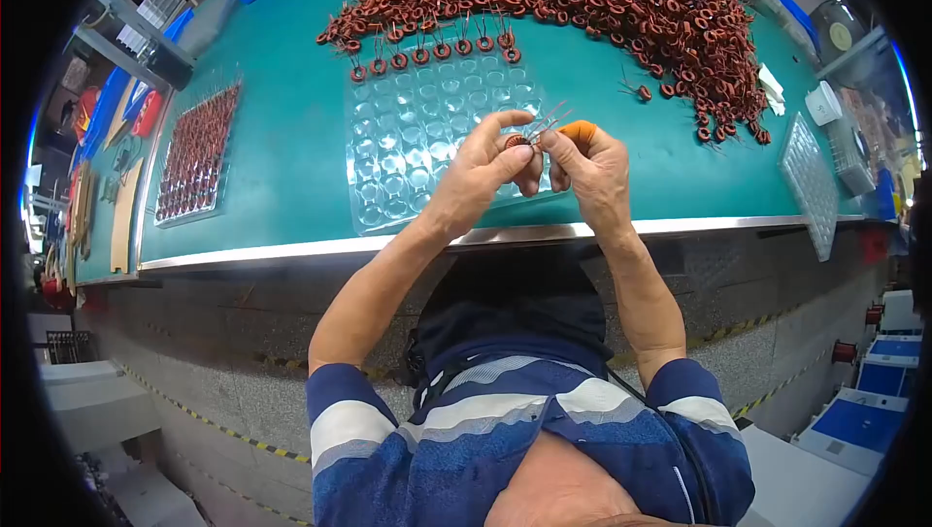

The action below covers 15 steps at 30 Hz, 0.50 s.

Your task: Arranging copper inductor coils into a plastic blister tray on a manufacturing workbench.

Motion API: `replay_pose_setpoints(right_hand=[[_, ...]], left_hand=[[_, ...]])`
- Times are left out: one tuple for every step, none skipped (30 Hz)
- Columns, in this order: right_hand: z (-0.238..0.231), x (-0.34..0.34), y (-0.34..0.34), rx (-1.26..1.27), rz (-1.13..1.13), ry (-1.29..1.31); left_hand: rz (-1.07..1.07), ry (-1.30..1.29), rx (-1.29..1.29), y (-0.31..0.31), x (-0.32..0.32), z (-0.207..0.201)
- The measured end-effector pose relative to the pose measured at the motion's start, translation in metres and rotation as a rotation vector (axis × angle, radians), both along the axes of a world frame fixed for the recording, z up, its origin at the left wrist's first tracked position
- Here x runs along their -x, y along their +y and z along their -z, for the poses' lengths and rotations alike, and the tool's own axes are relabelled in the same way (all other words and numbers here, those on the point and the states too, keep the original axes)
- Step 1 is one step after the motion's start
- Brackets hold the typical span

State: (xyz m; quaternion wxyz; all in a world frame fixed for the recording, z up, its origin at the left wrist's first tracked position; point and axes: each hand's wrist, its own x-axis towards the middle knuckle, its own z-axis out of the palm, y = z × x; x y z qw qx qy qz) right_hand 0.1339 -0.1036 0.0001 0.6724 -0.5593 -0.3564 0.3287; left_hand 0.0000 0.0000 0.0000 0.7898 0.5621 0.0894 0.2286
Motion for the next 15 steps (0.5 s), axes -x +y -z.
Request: replay_pose_setpoints(right_hand=[[0.000,0.003,0.000,-0.008,0.029,-0.023],[-0.001,0.005,0.001,-0.016,0.057,-0.046],[-0.001,0.009,0.001,-0.030,0.075,-0.045],[-0.001,0.010,0.000,-0.028,0.070,-0.046],[-0.001,0.011,0.000,-0.021,0.081,-0.025],[-0.002,0.010,0.000,-0.017,0.097,-0.006],[0.002,0.007,-0.001,-0.045,0.112,0.032],[0.005,0.003,-0.002,-0.073,0.128,0.070],[0.005,0.001,-0.003,-0.095,0.160,0.046],[0.005,0.002,-0.004,-0.093,0.159,0.045],[0.004,0.004,-0.005,-0.082,0.171,0.016],[0.002,0.007,-0.005,-0.070,0.184,-0.013],[0.000,0.009,-0.004,-0.068,0.185,-0.013],[-0.001,0.012,-0.002,-0.045,0.183,-0.014],[-0.002,0.012,0.001,-0.023,0.181,-0.017]], left_hand=[[-0.008,0.032,0.000,0.001,-0.002,0.000],[-0.015,0.065,0.000,0.001,-0.005,-0.001],[-0.050,0.060,0.014,0.000,-0.007,0.001],[-0.054,0.060,0.016,0.000,-0.006,0.004],[-0.080,0.041,0.015,0.000,-0.005,0.008],[-0.101,0.020,0.012,0.000,-0.006,0.008],[-0.102,0.017,0.012,0.000,-0.005,0.008],[-0.136,0.004,0.043,-0.001,-0.005,0.007],[-0.172,-0.007,0.075,-0.001,-0.005,0.008],[-0.173,-0.007,0.077,-0.001,-0.004,0.009],[-0.172,-0.001,0.078,0.000,-0.003,0.010],[-0.171,0.007,0.078,0.000,-0.002,0.011],[-0.170,0.007,0.080,-0.001,-0.002,0.011],[-0.177,0.001,0.084,-0.002,-0.002,0.010],[-0.184,-0.008,0.085,-0.002,-0.003,0.010]])
